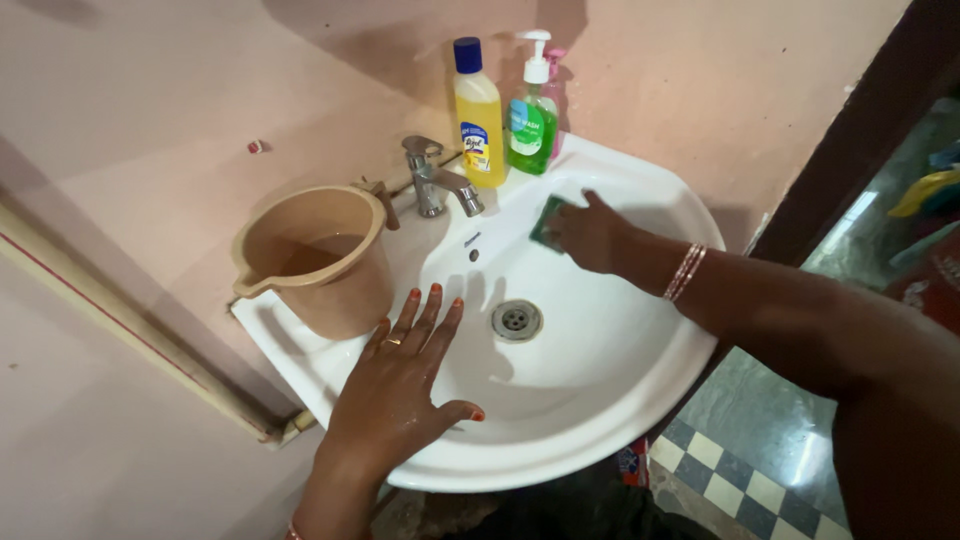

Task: The person scrubs a white bathroom sink with a green sponge, rinses the sponge, and pours water from a beige plastic jug into the sink to rinse the basin. The person then resumes scrubbing the sink surface and the drain area with the sponge.

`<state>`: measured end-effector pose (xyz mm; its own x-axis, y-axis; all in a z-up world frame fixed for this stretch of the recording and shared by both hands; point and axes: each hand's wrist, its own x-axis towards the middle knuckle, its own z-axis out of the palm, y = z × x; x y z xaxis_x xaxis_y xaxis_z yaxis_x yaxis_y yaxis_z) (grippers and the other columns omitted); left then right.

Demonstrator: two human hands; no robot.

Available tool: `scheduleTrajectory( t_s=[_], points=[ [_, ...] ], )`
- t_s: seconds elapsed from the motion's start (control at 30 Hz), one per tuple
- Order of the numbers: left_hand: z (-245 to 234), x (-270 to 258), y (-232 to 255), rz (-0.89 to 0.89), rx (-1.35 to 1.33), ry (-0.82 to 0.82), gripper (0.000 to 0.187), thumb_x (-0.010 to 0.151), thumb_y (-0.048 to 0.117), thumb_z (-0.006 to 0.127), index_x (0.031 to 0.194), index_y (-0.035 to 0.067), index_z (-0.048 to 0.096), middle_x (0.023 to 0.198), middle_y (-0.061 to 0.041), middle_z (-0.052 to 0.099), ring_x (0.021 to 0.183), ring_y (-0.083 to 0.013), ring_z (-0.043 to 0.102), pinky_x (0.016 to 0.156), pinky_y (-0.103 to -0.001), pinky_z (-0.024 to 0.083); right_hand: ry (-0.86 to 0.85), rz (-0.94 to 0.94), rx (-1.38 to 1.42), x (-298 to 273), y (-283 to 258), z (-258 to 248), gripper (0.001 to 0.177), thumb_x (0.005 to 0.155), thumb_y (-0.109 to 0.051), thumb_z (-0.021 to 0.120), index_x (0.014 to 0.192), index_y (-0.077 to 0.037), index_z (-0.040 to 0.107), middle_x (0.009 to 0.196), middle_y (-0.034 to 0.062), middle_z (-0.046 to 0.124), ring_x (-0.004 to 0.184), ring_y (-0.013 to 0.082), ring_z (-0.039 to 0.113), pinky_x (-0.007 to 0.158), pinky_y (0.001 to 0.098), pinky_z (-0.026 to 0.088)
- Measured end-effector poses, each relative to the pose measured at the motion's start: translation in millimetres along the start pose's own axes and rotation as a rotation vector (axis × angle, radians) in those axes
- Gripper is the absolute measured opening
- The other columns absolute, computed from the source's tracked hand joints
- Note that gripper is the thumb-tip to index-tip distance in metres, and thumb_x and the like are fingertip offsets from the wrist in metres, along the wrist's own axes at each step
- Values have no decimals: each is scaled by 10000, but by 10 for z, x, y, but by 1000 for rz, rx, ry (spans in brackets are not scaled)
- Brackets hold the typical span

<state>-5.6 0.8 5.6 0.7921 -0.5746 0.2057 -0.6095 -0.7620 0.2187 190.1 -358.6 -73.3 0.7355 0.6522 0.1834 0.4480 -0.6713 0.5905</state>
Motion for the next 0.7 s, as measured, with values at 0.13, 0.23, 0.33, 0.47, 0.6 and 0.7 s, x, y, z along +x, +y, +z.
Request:
scheduleTrajectory(
  t_s=[0.13, 0.23, 0.33, 0.47, 0.6, 0.7],
  points=[
    [12, -19, -12, 41, -28, 60, 1167, 672, 547, 832, 1605, 152, 253, 1694, -139, 206, 1558, -360, 159, 1182, -503, 152, -517, 199, -148, -5, -31, -213, 251, 1029, -182, 518, 1092, -133, 755, 1125, 88, 748, 1014, 255, 735, 953, 517, 483],
    [11, -18, 1, -12, -24, 8, 1184, 663, 569, 832, 1614, 174, 248, 1686, -121, 209, 1562, -348, 147, 1194, -498, 150, -475, 380, 47, -38, 5, -362, 230, 982, -191, 544, 999, -115, 760, 1070, 121, 749, 990, 285, 722, 829, 475, 532],
    [13, -23, -10, 29, -20, 52, 1176, 656, 544, 844, 1602, 154, 263, 1695, -132, 208, 1556, -359, 157, 1187, -500, 163, -251, 342, 0, -47, 142, -380, 197, 916, -181, 572, 979, -86, 733, 1048, 90, 723, 956, 268, 696, 815, 487, 504],
    [4, -34, -1, 16, -23, 51, 1190, 646, 544, 842, 1608, 158, 259, 1697, -138, 198, 1555, -349, 165, 1184, -498, 171, -277, 440, 88, -118, 188, -395, 213, 891, -153, 617, 1055, -87, 734, 1034, 92, 730, 994, 279, 714, 809, 457, 549],
    [-6, -18, 4, -7, -22, 20, 1205, 634, 558, 845, 1607, 170, 250, 1697, -142, 176, 1551, -340, 160, 1174, -498, 163, -507, 519, 205, -129, 205, -456, 189, 881, -187, 654, 1024, -145, 770, 1105, 95, 737, 1019, 304, 721, 821, 443, 582],
    [3, -17, -1, 0, -11, 30, 1207, 630, 573, 843, 1603, 165, 255, 1686, -154, 191, 1548, -348, 166, 1178, -501, 161, -460, 433, 146, -121, 185, -362, 218, 831, -178, 692, 1027, -132, 776, 1117, 101, 749, 996, 299, 728, 829, 413, 593]
  ],
)
